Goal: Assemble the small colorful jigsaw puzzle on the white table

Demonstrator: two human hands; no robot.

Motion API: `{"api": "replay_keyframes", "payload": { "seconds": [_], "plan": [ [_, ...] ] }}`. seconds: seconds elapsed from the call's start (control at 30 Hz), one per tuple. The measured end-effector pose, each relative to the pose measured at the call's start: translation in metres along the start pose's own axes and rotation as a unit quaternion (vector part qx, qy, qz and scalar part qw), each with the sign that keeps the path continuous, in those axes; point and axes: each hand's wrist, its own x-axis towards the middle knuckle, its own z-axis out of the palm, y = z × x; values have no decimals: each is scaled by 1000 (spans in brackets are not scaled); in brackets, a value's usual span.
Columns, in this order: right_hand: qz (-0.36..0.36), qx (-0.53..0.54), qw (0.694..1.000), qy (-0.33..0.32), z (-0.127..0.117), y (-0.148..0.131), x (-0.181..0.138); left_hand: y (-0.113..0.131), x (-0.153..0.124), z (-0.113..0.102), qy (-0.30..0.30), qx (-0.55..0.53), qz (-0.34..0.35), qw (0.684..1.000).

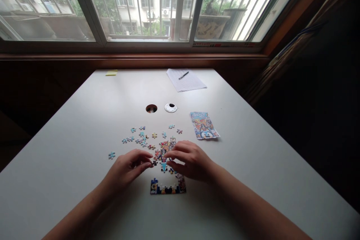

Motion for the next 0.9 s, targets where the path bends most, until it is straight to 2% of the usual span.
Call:
{"api": "replay_keyframes", "payload": {
  "seconds": [0.37,0.63,0.8,0.9],
  "plan": [
    [-27,-1,999,-18,7,-11,2,12,1,9,-12,-25,-17,999],
    [-37,4,999,-1,5,-16,5,14,0,12,-27,-57,-22,998],
    [-34,9,999,13,5,-17,5,12,0,9,-19,-82,-25,996],
    [-31,12,999,27,3,-16,6,13,0,2,10,-48,-7,999]
  ]
}}
